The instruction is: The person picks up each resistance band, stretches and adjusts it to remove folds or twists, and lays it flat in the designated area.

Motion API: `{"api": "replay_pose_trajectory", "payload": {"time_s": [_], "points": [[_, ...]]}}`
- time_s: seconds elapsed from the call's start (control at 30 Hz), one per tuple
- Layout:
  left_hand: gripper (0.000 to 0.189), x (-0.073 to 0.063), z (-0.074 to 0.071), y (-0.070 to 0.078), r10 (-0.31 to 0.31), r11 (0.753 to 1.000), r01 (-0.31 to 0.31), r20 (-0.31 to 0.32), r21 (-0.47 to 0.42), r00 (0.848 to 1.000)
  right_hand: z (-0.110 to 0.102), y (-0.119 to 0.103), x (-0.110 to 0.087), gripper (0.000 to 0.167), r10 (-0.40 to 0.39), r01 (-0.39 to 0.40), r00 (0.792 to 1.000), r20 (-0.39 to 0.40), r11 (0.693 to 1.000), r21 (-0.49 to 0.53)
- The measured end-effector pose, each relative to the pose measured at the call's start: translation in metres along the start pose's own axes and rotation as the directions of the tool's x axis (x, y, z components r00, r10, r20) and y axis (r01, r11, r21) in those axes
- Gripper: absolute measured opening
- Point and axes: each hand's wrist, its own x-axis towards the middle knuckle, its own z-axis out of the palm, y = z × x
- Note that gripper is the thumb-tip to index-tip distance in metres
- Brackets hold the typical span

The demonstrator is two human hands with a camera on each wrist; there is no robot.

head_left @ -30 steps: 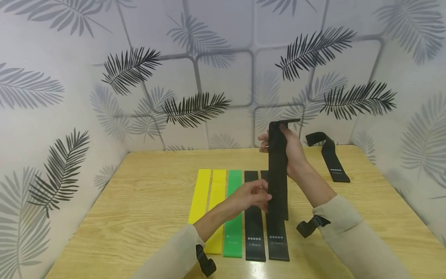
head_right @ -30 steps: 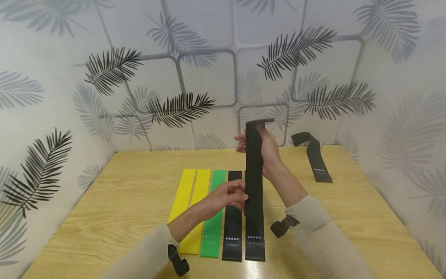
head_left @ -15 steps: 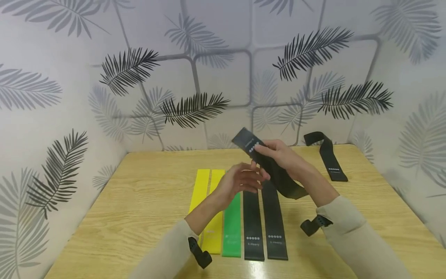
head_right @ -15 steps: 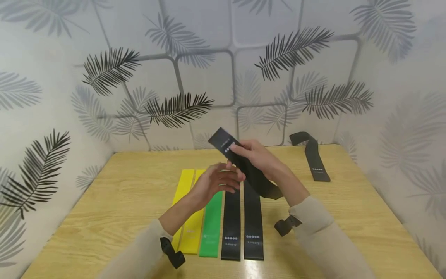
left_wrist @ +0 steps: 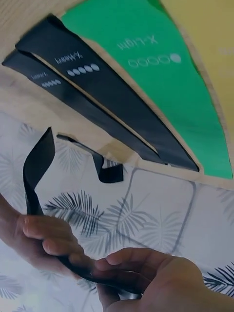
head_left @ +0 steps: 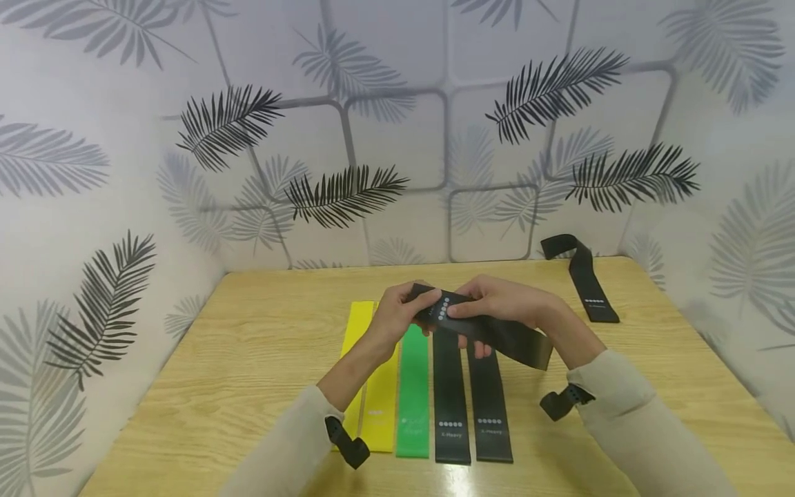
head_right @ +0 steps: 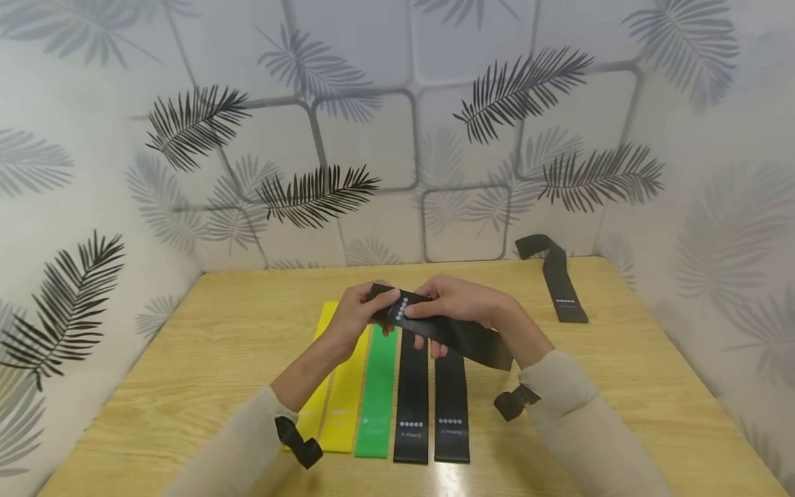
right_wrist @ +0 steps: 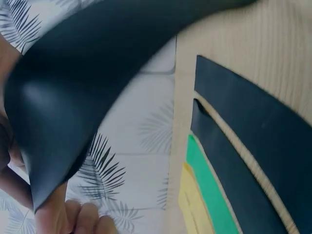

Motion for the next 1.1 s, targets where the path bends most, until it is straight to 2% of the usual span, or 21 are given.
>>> {"api": "replay_pose_trajectory", "payload": {"time_s": [0.17,0.3,0.47,0.67,0.8,0.9,0.97,1.1], "points": [[0.026,0.001,-0.017,0.006,0.015,0.998,-0.008,-0.123,0.056,0.992,-0.01,0.008,-0.011,0.032,-0.012,0.012,1.0,-0.011,1.0,0.016],[0.026,0.0,-0.03,0.005,-0.003,0.998,0.018,-0.208,0.068,0.978,-0.021,0.015,-0.022,0.03,-0.034,0.033,0.999,-0.025,0.999,-0.038],[0.027,-0.001,-0.044,-0.002,-0.036,0.998,0.047,-0.27,0.033,0.962,-0.031,0.024,-0.032,0.03,-0.009,0.006,0.999,-0.044,0.998,-0.067],[0.03,-0.001,-0.063,-0.011,-0.043,0.999,0.04,-0.363,-0.017,0.931,-0.044,0.037,-0.047,0.03,-0.005,-0.002,0.997,-0.079,0.996,-0.087],[0.034,-0.003,-0.072,-0.016,-0.056,0.998,0.052,-0.405,-0.021,0.912,-0.052,0.044,-0.057,0.032,-0.004,-0.009,0.988,-0.156,0.997,-0.082],[0.035,-0.005,-0.076,-0.019,-0.081,0.997,0.079,-0.413,-0.022,0.907,-0.055,0.048,-0.063,0.032,-0.026,0.007,0.966,-0.256,0.997,-0.073],[0.036,-0.006,-0.076,-0.021,-0.102,0.995,0.101,-0.409,-0.025,0.907,-0.056,0.05,-0.064,0.031,-0.054,0.03,0.941,-0.333,0.996,-0.078],[0.035,-0.007,-0.076,-0.023,-0.137,0.99,0.14,-0.389,-0.022,0.911,-0.058,0.052,-0.065,0.027,-0.095,0.071,0.86,-0.501,0.995,-0.066]]}}
